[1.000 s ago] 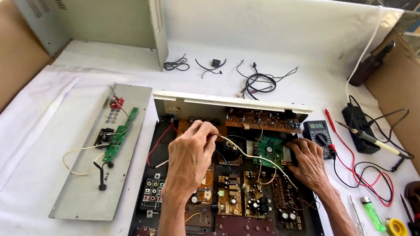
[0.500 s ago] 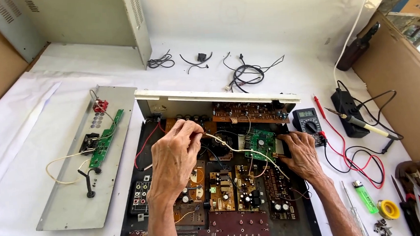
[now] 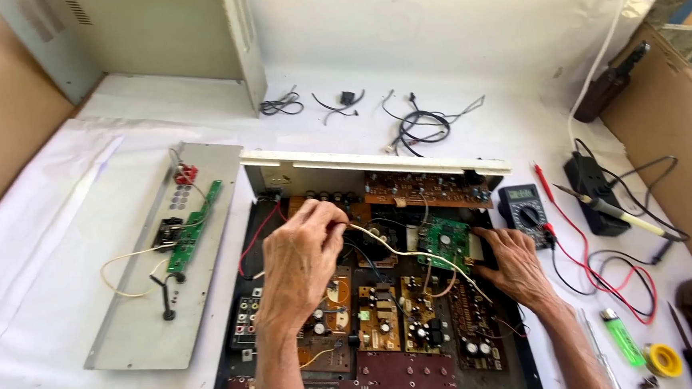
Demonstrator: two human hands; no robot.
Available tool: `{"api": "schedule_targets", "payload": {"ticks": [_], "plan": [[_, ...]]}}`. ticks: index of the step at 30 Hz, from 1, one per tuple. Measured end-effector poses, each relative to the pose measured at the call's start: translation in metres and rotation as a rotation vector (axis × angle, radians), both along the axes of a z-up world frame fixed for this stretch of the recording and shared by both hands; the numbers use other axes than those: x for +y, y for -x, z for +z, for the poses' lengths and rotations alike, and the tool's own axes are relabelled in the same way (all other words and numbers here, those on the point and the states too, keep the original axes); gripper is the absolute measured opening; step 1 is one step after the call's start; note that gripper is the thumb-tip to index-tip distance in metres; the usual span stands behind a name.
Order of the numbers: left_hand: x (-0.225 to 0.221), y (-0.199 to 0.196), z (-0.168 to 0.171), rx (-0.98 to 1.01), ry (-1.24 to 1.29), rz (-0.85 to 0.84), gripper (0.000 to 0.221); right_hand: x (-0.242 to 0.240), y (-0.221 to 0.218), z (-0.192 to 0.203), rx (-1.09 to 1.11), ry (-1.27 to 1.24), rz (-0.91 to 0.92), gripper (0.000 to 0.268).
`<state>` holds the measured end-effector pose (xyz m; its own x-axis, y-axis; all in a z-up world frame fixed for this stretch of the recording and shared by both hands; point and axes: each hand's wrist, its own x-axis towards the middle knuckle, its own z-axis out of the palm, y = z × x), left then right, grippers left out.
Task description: Preparing and manipulating internal wiring of an electronic amplifier during repair or assembly.
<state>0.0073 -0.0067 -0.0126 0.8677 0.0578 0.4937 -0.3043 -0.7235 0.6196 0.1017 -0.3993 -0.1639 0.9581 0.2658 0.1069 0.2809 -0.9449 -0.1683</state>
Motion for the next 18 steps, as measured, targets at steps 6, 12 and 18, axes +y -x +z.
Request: {"api": "schedule_targets", "payload": {"ticks": [6, 12, 18], "plan": [[0.003, -0.003, -0.004, -0.014, -0.094, -0.036, 0.008, -0.008, -0.001, 0.02, 0.163, -0.009, 0.047, 0.1], [0.004, -0.003, -0.007, 0.026, -0.105, -0.081, 0.01, -0.003, 0.005, 0.047, 0.045, -0.209, 0.065, 0.071], [0.002, 0.0, 0.001, 0.056, -0.058, -0.043, 0.012, 0.035, 0.009, 0.071, 0.125, -0.24, 0.16, 0.071]]}}
